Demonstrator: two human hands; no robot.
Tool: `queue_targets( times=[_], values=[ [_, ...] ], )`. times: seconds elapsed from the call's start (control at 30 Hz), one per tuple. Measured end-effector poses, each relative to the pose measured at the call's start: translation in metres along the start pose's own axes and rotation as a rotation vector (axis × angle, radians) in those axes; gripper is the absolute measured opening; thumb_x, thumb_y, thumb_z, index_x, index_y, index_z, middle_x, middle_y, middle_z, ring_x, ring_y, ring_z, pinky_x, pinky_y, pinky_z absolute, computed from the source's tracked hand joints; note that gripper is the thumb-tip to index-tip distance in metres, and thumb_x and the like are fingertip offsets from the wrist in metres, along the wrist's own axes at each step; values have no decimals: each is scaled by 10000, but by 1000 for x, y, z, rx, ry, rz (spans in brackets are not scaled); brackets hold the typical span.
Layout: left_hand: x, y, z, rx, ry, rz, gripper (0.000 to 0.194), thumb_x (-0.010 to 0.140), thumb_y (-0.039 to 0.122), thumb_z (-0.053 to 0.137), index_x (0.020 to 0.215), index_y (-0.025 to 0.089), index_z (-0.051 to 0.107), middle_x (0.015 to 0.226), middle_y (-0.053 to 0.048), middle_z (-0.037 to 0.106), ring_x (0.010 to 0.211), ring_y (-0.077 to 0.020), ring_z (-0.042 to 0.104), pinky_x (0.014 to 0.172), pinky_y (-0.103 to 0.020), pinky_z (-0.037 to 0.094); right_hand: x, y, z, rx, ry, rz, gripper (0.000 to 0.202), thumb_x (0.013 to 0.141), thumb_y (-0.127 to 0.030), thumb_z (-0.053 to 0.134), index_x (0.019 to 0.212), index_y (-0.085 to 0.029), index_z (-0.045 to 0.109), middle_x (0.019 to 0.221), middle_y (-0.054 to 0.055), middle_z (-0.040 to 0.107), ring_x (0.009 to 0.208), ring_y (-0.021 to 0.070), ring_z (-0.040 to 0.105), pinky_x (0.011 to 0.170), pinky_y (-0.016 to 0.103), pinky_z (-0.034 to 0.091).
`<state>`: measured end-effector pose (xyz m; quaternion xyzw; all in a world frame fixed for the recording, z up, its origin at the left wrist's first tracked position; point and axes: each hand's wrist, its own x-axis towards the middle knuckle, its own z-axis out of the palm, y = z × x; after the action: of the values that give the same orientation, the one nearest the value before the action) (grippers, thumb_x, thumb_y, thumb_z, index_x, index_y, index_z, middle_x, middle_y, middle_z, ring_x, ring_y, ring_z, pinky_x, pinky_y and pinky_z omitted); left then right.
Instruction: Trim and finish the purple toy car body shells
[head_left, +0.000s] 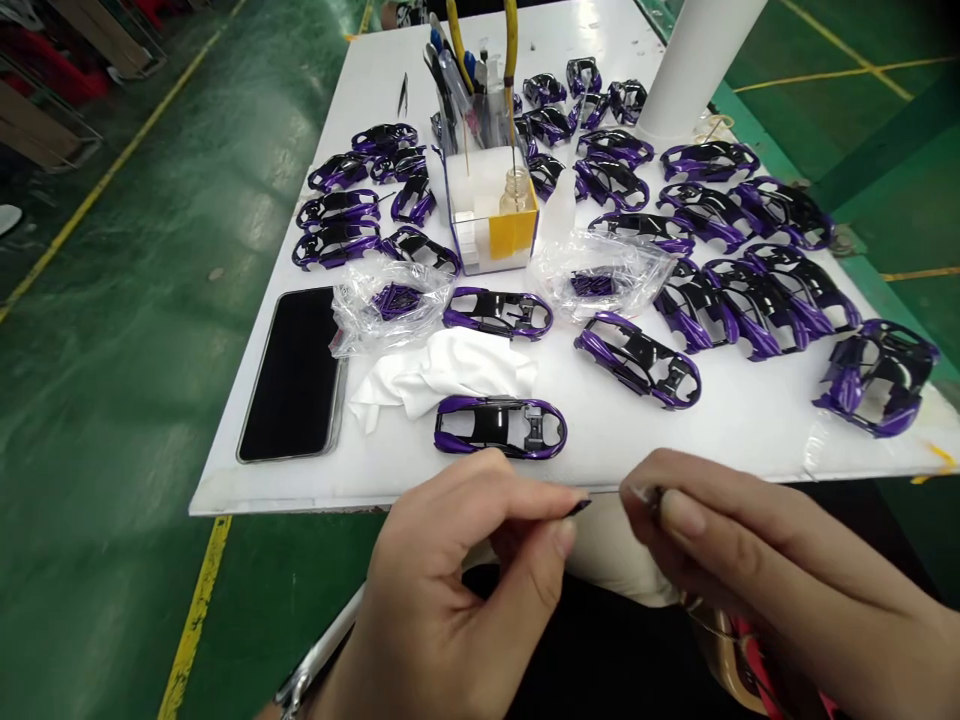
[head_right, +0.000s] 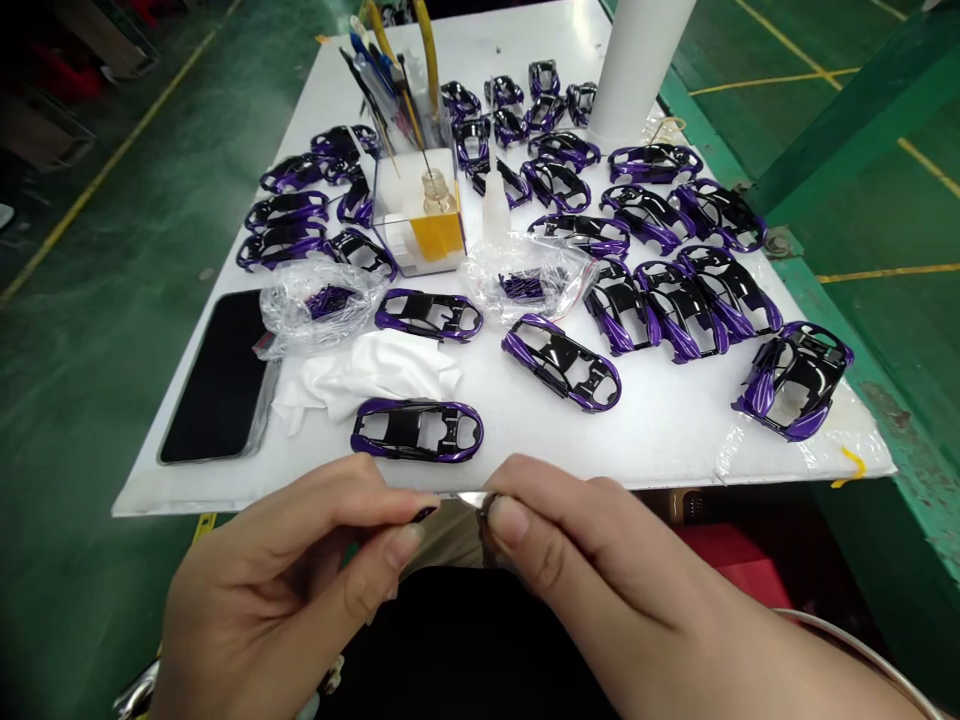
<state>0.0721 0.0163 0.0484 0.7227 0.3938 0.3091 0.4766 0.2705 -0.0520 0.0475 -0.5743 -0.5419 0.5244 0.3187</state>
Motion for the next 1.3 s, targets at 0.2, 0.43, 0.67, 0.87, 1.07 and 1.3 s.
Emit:
queue_targets(
  times=[0.2,0.43,0.67,0.87,1.07,1.3],
  values=[
    [-4,4,-1,78,25,11,217,872,80,630,935,258,738,724,43,636,601,-79,597,550,-174,514,-7,4,3,-872,316,-384,182,1094,-300,308,1066,-258,484,691,-43,557,476,150,526,418,289,355],
    [-5,10,-1,54,-2,32,186,882,101,599,896,253,706,690,40,617,589,-85,602,494,-182,483,-9,3,8,-1025,269,-423,191,1044,-194,287,1089,-247,466,682,-45,516,482,174,514,410,331,345],
    [-7,9,-1,65,2,9,214,888,82,575,920,256,696,718,40,624,618,-87,621,524,-182,499,-10,4,8,-1054,251,-429,200,1014,-157,311,1098,-242,471,699,-41,530,489,177,532,419,347,367],
    [-1,10,2,78,-13,23,201,882,84,575,892,241,700,700,42,615,601,-80,612,515,-174,490,-8,4,6,-1064,272,-423,192,989,-174,355,1077,-257,504,686,-20,537,488,191,522,413,331,361],
    [1,10,0,46,-18,-5,198,853,72,583,831,225,708,660,52,605,546,-62,582,473,-138,471,0,0,5,-1184,318,-358,161,957,-277,472,1014,-277,623,625,12,500,497,200,490,406,279,332],
    [8,9,0,3,-56,-58,175,831,88,607,787,213,721,643,52,630,523,-59,588,441,-124,459,-4,-2,1,-1176,273,-395,191,965,-218,425,1070,-259,579,637,-8,500,475,183,480,410,292,320]
  ],
)
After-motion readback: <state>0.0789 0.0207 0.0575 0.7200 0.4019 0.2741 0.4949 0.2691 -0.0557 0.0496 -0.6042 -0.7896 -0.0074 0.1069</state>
